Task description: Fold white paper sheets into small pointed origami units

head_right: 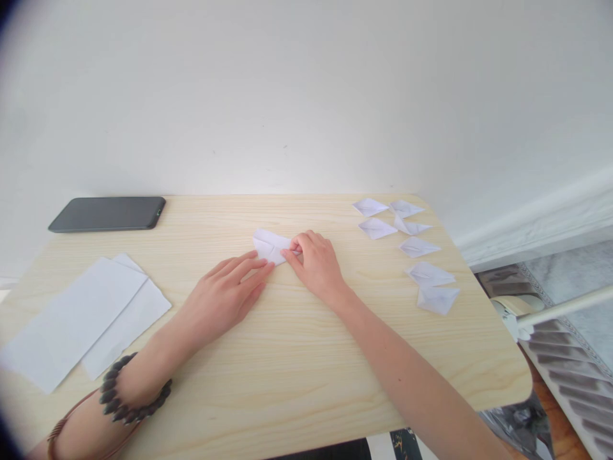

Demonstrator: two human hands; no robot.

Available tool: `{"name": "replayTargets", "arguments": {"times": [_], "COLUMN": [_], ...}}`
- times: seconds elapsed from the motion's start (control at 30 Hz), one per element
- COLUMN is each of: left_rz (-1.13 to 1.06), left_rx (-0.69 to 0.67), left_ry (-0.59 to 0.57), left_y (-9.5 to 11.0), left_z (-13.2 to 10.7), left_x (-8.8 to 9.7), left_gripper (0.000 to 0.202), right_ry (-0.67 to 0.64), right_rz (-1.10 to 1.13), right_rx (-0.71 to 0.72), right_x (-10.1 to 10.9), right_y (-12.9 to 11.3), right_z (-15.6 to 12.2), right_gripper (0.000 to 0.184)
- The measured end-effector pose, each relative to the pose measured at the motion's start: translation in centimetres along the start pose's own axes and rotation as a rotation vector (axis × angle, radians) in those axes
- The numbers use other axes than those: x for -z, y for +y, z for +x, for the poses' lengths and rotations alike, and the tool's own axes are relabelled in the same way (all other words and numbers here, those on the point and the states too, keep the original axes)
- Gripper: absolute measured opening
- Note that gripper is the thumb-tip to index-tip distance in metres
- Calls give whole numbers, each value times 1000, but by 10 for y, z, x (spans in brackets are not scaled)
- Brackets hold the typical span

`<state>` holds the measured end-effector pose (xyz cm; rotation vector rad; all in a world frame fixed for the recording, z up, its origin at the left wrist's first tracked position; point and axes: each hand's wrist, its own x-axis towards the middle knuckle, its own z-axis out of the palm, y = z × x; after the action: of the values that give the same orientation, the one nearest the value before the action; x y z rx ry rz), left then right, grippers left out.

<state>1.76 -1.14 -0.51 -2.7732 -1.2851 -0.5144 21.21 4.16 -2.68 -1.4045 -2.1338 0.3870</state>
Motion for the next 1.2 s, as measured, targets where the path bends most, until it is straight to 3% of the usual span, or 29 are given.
{"name": "replayTargets", "arguments": {"times": [0.83, 1.2], "left_rz": [15, 38], "left_rx": [14, 15], "left_ry": [20, 5], "left_y": [1, 2], "left_z": [1, 1], "left_x": [0, -2], "left_gripper": [27, 32], "right_ry": [-42, -59], "right_rz": [43, 33], "right_rx": [4, 1], "right_x": [4, 5], "right_y": [0, -2], "right_z": [0, 1], "right_gripper": [3, 9]}}
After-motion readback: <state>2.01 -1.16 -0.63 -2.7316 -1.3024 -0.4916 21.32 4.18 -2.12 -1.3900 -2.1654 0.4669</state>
